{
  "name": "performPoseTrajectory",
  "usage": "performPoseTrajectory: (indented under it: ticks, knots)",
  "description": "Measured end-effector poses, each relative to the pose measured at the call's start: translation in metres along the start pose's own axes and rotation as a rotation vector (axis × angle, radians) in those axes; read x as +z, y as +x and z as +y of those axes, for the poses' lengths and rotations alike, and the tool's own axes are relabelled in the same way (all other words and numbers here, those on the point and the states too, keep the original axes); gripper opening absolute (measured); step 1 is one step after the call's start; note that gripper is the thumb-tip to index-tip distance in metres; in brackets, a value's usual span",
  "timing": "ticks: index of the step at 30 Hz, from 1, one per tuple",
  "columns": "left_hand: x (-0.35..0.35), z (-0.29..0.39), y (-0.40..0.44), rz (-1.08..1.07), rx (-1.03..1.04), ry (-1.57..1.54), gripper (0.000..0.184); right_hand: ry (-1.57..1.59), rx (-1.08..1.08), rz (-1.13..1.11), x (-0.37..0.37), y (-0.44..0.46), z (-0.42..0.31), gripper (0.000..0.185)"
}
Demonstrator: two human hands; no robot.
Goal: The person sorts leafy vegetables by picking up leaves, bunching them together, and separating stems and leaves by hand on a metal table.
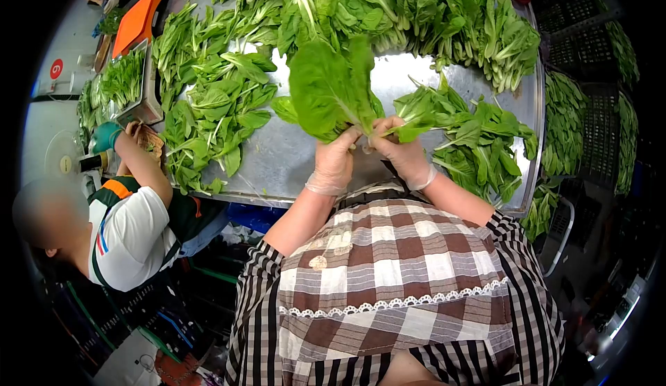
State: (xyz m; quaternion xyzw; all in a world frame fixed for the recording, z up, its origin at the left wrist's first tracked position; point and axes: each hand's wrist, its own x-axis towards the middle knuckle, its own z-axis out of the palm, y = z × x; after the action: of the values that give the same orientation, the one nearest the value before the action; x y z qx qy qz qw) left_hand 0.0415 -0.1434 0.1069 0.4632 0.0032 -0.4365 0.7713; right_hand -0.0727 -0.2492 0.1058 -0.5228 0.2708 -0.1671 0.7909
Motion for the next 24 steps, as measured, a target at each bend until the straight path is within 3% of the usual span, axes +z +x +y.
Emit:
performPoseTrajectory:
  ticks: [3,9,12,15,18,24]
  knots:
    - [0.009,0.002,-0.004,-0.040,0.096,0.051,0.023,0.147,0.179,0.007,-0.004,-0.002,-0.002,0.012]
    - [0.013,0.001,-0.009,-0.048,0.172,0.140,0.024,0.163,0.135,-0.024,-0.006,0.001,0.003,0.013]
    - [0.014,0.005,-0.008,-0.045,0.138,0.084,0.025,0.140,0.127,-0.017,-0.008,0.000,0.006,0.018]
    - [0.001,-0.003,0.000,-0.012,0.097,0.045,0.031,0.074,-0.019,-0.036,-0.004,0.000,0.005,0.038]
    - [-0.005,-0.004,0.003,0.011,0.005,0.023,0.033,0.107,-0.022,-0.009,-0.004,0.001,0.006,0.039]
    - [-0.013,-0.013,0.005,-0.045,-0.009,-0.089,0.038,0.134,0.163,-0.068,-0.006,0.003,0.000,0.038]
